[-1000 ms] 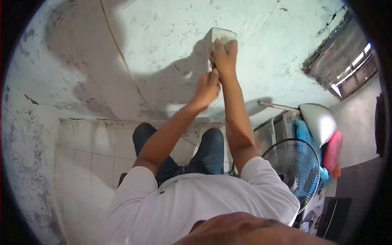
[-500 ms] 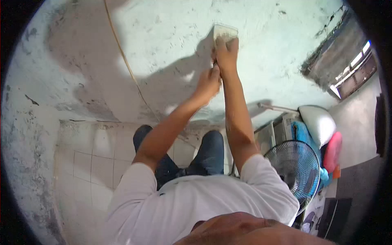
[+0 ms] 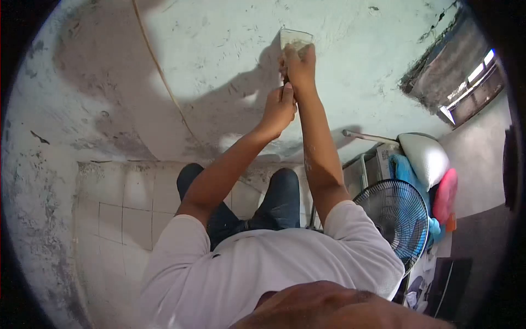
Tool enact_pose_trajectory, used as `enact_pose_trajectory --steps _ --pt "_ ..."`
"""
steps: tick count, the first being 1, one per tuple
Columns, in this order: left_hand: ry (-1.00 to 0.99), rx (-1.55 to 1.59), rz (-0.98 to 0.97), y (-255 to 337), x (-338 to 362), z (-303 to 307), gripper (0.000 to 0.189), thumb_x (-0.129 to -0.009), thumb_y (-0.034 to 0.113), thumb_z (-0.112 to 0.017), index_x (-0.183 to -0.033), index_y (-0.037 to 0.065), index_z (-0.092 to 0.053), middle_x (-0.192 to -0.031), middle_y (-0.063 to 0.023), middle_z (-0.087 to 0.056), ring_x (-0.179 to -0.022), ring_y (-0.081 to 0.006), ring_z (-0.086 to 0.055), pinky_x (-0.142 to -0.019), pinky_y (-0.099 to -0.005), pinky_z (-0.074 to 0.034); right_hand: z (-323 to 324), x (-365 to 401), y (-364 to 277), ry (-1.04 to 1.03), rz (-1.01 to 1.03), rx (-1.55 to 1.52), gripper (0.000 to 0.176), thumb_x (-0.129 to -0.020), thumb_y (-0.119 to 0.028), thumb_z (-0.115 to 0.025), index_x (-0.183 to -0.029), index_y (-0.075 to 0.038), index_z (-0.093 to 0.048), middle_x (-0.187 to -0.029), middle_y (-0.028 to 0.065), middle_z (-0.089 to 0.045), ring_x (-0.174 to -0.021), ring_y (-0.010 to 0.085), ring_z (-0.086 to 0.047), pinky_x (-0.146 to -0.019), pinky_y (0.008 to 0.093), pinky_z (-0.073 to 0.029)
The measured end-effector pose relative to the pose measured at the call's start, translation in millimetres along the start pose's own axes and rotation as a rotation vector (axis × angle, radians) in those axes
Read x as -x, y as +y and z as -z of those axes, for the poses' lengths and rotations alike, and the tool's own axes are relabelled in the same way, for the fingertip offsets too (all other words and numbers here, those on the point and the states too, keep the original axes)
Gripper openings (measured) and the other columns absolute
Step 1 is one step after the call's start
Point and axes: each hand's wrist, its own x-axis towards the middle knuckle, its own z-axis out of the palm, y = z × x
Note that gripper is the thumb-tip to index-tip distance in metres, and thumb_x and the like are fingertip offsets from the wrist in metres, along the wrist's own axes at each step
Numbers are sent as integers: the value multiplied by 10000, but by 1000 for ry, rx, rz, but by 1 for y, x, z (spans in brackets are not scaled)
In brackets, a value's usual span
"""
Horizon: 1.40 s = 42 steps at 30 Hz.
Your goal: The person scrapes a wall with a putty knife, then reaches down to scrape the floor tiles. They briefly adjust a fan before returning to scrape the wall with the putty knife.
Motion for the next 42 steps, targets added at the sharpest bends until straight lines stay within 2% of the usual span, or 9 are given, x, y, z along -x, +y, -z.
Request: enact_pose_trajectory --steps 1,10,14,16,22,28,30,32,42 --pt "9 -3 -18 3 3 -2 354 -1002 343 -409 -783 68 -455 -548 9 -399 -403 -100 -366 -384 -272 -283 6 5 -9 -29 -147 -45 205 -926 -141 -517 -1030 -56 -362 -689 93 -528 -464 123 -475 -374 259 -377" --pt "24 8 172 7 15 0 396 -1012 356 -351 -800 48 -482 -567 -13 -419 -435 -108 -375 -406 -276 -301 -9 0 0 7 27 -102 226 -899 -149 -549 -967 -42 -362 -674 93 -526 -463 126 -469 -362 273 -370" --pt "45 -296 -102 2 -1 6 459 -1011 411 -335 -740 64 -467 -551 -5 -402 -399 -94 -329 -372 -283 -248 -6 5 -14 -7 -51 -56 211 -899 -112 -535 -998 -58 -357 -676 89 -513 -465 126 -458 -364 263 -365" --pt "38 -21 157 14 22 -4 438 -1009 405 -348 -724 88 -450 -525 1 -384 -393 -87 -336 -359 -282 -232 -4 18 -4 32 16 -172 205 -904 -121 -536 -991 -54 -363 -677 90 -516 -469 128 -464 -368 262 -368" --pt "50 -33 99 15 3 7 418 -998 411 -385 -728 99 -452 -500 13 -376 -372 -81 -332 -339 -264 -223 -3 16 2 28 -13 -168 194 -913 -123 -529 -956 -59 -351 -694 86 -512 -495 125 -478 -398 260 -380" --pt "41 -370 11 23 5 3 426 -1013 325 -346 -725 34 -463 -532 -33 -388 -478 -146 -389 -484 -321 -348 -13 -14 -5 37 173 -39 152 -914 -102 -505 -960 -52 -368 -652 90 -526 -450 120 -458 -359 261 -374" --pt "9 -39 206 13 15 6 450 -1018 361 -320 -712 59 -450 -532 -11 -381 -450 -123 -362 -448 -296 -323 -9 14 -3 26 44 -127 190 -914 -124 -529 -978 -44 -369 -653 87 -526 -457 116 -461 -370 257 -365" --pt "50 -212 -13 -6 -13 16 421 -1016 379 -342 -732 84 -438 -530 17 -371 -409 -94 -333 -392 -270 -278 -10 -11 18 54 92 -108 177 -916 -123 -519 -1005 -57 -380 -658 90 -528 -442 117 -464 -345 262 -359" --pt "-14 -81 39 25 -4 10 379 -1003 379 -400 -762 95 -468 -537 40 -376 -422 -62 -336 -398 -258 -277 -12 -4 -9 30 98 -192 208 -911 -146 -547 -972 -50 -373 -678 97 -528 -452 125 -451 -366 263 -367"
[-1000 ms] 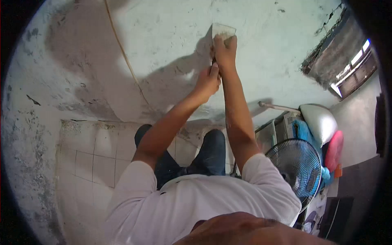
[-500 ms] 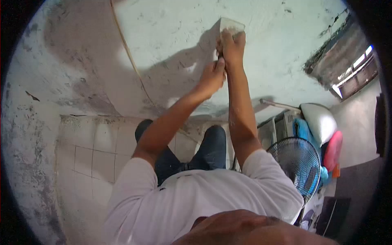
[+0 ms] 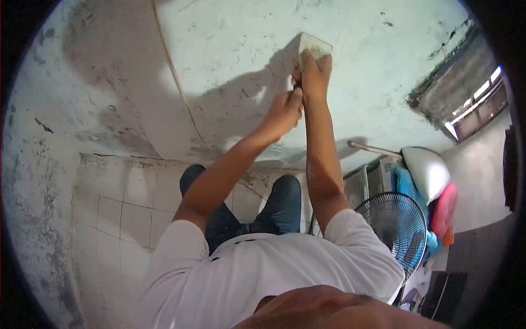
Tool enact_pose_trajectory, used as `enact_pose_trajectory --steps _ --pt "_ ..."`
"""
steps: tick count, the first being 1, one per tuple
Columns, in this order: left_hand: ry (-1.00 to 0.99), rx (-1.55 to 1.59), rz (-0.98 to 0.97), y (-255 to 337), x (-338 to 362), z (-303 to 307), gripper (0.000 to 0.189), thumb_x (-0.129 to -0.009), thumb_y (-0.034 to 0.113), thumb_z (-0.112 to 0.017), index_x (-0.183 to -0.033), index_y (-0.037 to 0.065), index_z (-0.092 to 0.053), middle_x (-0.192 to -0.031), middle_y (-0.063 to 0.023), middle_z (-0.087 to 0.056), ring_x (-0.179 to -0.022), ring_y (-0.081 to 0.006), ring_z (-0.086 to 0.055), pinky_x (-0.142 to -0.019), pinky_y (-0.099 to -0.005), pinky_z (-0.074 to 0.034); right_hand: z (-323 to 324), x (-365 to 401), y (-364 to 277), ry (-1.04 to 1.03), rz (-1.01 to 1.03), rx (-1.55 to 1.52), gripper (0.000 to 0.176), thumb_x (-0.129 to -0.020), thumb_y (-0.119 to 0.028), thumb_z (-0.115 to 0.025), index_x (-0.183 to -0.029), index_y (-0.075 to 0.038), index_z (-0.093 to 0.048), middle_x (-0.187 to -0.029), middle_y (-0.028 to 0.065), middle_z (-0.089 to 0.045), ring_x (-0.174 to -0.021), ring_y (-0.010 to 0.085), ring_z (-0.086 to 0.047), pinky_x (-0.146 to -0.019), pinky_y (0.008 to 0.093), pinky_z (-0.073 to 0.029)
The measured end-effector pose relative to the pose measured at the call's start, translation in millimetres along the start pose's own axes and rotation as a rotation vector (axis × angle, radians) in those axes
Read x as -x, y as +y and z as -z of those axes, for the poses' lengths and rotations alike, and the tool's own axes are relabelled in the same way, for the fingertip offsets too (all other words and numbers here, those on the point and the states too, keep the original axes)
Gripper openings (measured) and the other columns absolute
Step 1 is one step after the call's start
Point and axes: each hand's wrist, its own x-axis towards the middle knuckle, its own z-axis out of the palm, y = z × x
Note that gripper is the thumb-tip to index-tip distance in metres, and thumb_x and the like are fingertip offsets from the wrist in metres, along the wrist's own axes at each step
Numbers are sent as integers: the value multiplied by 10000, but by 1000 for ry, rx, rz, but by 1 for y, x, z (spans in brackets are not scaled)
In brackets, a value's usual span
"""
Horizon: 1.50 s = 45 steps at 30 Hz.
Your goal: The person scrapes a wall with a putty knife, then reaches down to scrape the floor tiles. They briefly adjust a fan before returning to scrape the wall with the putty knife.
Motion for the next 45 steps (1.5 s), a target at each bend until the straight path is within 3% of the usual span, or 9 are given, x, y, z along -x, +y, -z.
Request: enact_pose_trajectory --steps 11,13,14,15,20,26,29,38,45 --pt "-4 195 192 -92 59 6 391 -1003 397 -391 -773 91 -474 -555 48 -381 -463 -54 -348 -419 -257 -282 33 75 48 16 -212 -36 174 -943 -144 -509 -991 -96 -348 -663 58 -509 -441 100 -441 -353 236 -341" --pt "98 -125 -80 -102 31 11 401 -1007 390 -375 -770 83 -476 -558 30 -402 -473 -65 -371 -430 -273 -304 26 54 50 25 -134 -2 192 -930 -156 -529 -1010 -72 -377 -687 59 -516 -466 95 -450 -366 238 -351" --pt "151 -160 -132 -79 12 9 431 -1006 390 -369 -737 70 -469 -548 14 -412 -468 -80 -390 -439 -279 -321 24 28 56 24 -88 100 208 -917 -162 -546 -1011 -40 -406 -722 81 -535 -483 108 -468 -380 250 -374" --pt "143 -159 -114 -59 2 6 431 -1006 390 -369 -737 70 -469 -548 14 -412 -468 -80 -390 -439 -279 -321 24 -5 75 35 198 230 199 -906 -139 -540 -974 -27 -390 -684 86 -526 -446 121 -461 -381 262 -391" --pt "59 -264 -86 6 6 0 488 -1007 407 -336 -698 58 -481 -552 -11 -422 -470 -104 -411 -472 -321 -340 -2 3 -5 26 11 -68 184 -911 -124 -538 -947 -35 -381 -676 105 -544 -451 131 -467 -377 267 -388" --pt "74 -183 3 -83 50 11 463 -1000 400 -379 -716 49 -483 -561 -2 -436 -452 -97 -399 -432 -293 -334 35 68 62 38 -213 -79 170 -925 -118 -508 -1036 -75 -387 -722 72 -531 -499 111 -478 -396 239 -363" --pt "106 -239 -8 -99 48 10 432 -1006 371 -357 -731 63 -482 -557 -12 -444 -458 -105 -419 -442 -299 -352 47 57 93 49 -87 1 172 -919 -112 -509 -1010 -48 -377 -725 90 -537 -503 121 -486 -394 259 -382" --pt "148 -258 -260 24 -11 -8 449 -1007 371 -376 -695 62 -469 -557 12 -424 -461 -103 -379 -452 -283 -338 -17 -12 -35 -20 47 -74 127 -909 -111 -531 -906 -41 -424 -683 102 -556 -481 129 -481 -407 269 -397" --pt "141 -282 -20 -82 49 7 445 -1005 355 -343 -729 44 -501 -545 -1 -426 -462 -111 -416 -455 -308 -349 29 65 52 11 -171 -116 153 -918 -109 -517 -989 -38 -401 -696 87 -529 -494 128 -488 -407 257 -407"
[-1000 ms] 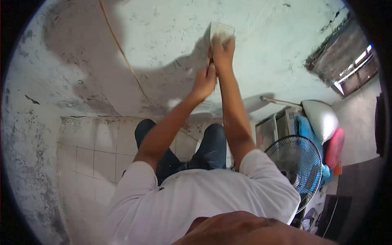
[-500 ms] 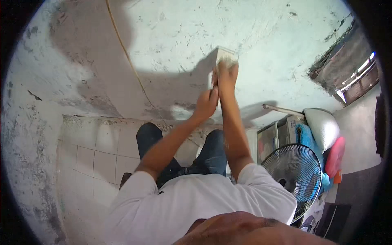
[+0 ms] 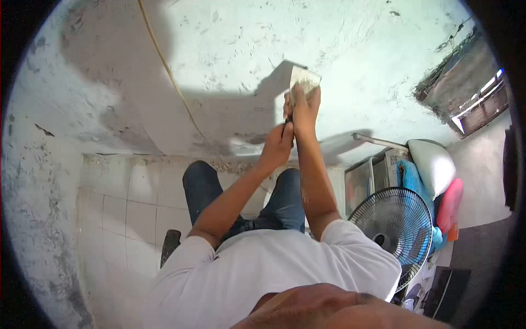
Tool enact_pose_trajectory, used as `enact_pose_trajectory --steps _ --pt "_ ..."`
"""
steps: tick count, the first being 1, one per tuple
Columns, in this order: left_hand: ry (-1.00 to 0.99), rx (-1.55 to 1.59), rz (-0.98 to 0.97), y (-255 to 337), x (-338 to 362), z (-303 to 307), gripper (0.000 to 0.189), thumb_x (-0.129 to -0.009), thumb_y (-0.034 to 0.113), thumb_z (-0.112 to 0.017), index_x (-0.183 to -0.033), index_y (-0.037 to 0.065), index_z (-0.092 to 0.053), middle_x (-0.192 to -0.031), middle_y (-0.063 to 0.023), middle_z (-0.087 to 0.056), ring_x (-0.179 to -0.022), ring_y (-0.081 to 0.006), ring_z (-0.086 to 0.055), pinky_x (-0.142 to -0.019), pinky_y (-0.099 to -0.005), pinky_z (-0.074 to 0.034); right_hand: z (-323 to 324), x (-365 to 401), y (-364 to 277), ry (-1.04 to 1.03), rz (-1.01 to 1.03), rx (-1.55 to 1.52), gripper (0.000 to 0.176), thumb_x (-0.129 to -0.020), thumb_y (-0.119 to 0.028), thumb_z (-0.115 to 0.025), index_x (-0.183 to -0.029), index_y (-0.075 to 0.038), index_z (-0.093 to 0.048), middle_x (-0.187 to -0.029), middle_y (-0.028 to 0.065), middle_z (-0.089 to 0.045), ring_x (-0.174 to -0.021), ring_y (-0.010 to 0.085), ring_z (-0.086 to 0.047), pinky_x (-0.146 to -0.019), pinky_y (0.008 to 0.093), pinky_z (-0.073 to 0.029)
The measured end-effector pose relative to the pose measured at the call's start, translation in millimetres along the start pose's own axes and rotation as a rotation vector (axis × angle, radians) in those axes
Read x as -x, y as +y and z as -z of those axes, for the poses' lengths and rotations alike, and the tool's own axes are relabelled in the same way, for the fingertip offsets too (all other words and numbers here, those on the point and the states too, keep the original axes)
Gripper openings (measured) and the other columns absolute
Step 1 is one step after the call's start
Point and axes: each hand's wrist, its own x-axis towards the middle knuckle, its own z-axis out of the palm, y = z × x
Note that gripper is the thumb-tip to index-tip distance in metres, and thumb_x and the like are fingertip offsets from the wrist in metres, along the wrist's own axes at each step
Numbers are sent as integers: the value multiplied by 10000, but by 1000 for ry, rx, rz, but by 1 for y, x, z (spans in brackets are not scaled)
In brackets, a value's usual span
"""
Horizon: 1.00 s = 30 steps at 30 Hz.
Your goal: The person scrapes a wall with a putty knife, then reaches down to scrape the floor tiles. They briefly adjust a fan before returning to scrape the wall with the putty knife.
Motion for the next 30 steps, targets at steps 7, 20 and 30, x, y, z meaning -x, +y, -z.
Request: enact_pose_trajectory --steps 7,20,30 --pt "57 42 -235 87 -86 2 491 -981 363 -391 -665 6 -507 -514 -83 -493 -453 -215 -489 -489 -383 -387 -45 -83 -77 -20 267 197 191 -909 -163 -548 -862 -23 -427 -631 85 -537 -478 130 -488 -412 275 -404" --pt "47 16 29 -7 -3 9 461 -1002 359 -377 -711 18 -484 -553 -47 -461 -479 -143 -446 -486 -342 -382 -6 -13 30 15 -46 109 112 -938 -153 -497 -981 -85 -419 -617 75 -521 -393 124 -434 -340 253 -354" --pt "-13 322 40 11 1 -21 397 -993 415 -420 -786 80 -468 -583 32 -386 -454 -58 -355 -404 -255 -301 3 -7 -21 -111 -30 90 181 -949 -174 -512 -995 -92 -357 -645 66 -508 -424 117 -441 -336 258 -358"
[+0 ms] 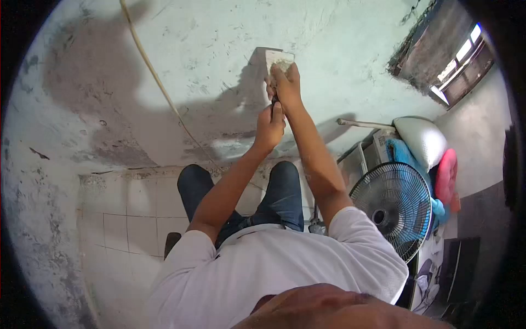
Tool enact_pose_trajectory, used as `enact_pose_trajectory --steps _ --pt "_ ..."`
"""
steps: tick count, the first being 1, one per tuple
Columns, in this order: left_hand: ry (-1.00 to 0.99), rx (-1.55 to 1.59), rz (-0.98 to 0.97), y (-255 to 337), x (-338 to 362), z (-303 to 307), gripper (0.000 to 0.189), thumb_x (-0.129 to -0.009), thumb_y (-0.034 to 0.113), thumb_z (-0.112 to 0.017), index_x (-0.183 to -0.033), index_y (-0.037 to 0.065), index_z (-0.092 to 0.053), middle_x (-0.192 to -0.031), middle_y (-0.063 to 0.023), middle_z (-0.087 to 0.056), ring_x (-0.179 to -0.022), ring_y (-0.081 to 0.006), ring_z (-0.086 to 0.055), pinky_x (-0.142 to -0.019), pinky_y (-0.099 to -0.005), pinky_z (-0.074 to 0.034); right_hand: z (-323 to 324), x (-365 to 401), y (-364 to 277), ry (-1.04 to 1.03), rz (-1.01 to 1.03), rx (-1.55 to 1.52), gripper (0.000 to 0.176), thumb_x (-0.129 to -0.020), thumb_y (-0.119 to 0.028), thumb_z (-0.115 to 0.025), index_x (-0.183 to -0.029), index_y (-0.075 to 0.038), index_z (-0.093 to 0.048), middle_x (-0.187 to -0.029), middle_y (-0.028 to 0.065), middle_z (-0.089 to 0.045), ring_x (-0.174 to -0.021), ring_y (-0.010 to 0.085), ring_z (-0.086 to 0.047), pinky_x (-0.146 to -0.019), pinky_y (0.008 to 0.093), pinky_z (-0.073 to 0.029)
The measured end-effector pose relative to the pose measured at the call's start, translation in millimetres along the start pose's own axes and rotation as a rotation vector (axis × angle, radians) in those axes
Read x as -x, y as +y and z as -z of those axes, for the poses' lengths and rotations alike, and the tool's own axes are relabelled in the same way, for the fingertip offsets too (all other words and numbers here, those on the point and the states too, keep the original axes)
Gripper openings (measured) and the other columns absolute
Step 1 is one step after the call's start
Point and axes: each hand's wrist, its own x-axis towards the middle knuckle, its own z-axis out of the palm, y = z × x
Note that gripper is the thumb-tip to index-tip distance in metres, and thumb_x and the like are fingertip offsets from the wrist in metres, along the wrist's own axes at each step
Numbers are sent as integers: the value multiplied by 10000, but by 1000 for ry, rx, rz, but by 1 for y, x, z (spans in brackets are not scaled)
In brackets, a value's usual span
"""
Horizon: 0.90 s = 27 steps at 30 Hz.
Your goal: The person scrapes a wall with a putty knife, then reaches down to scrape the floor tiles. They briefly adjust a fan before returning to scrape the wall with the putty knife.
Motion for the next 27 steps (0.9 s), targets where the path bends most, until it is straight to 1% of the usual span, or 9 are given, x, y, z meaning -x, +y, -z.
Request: enact_pose_trajectory --steps 5,7,13,16,18,21,23,25,27 --pt "-1 -121 -27 28 -23 1 397 -995 393 -408 -793 59 -481 -566 21 -383 -453 -76 -375 -403 -261 -308 -6 -31 -2 69 48 -30 149 -933 -141 -504 -980 -72 -381 -650 93 -521 -417 128 -453 -344 260 -373" --pt "3 -96 -25 48 -55 -2 401 -991 382 -412 -771 55 -482 -551 22 -375 -454 -81 -376 -406 -264 -306 -12 -68 -4 134 272 203 158 -922 -143 -514 -957 -46 -394 -662 96 -533 -431 138 -460 -363 269 -380" --pt "-44 -14 -86 101 -60 -11 394 -996 359 -397 -743 68 -472 -563 17 -386 -444 -93 -355 -422 -272 -295 -29 -79 -62 57 296 80 173 -899 -129 -542 -921 -20 -409 -674 101 -549 -455 141 -479 -371 280 -378" --pt "1 -166 -98 50 -35 0 359 -1006 320 -367 -887 12 -507 -605 2 -424 -489 -94 -393 -461 -287 -345 -11 -62 -11 67 286 221 205 -891 -130 -552 -963 -13 -400 -735 91 -551 -542 130 -526 -410 272 -414" --pt "-3 -186 -52 24 -35 13 356 -1010 310 -355 -950 -3 -513 -621 -4 -441 -502 -97 -410 -476 -289 -361 -21 -22 -5 40 180 23 190 -907 -136 -550 -967 -26 -407 -732 88 -548 -537 103 -512 -414 236 -403" --pt "132 -339 -339 30 -52 17 509 -1007 390 -311 -711 17 -491 -550 -42 -459 -501 -161 -483 -508 -351 -395 -19 -78 25 62 292 140 189 -900 -121 -544 -965 -8 -408 -769 103 -541 -586 120 -523 -460 268 -428" --pt "108 -320 -324 92 -77 10 470 -1007 343 -315 -728 12 -498 -569 -47 -465 -507 -168 -462 -518 -363 -389 -43 -115 -27 69 423 255 233 -887 -156 -577 -957 21 -443 -840 113 -552 -643 145 -543 -516 290 -459" --pt "38 -174 -218 146 -83 5 451 -1010 396 -358 -769 40 -494 -601 -4 -430 -465 -99 -370 -434 -273 -301 -67 -139 -68 133 591 331 239 -880 -163 -593 -881 28 -448 -711 116 -558 -516 154 -518 -437 305 -436" --pt "22 -81 -188 157 -76 2 454 -1005 406 -367 -762 44 -493 -600 -3 -425 -455 -93 -361 -425 -281 -300 -78 -99 -112 -54 333 147 202 -883 -134 -571 -885 31 -453 -698 109 -561 -507 160 -518 -426 293 -427"
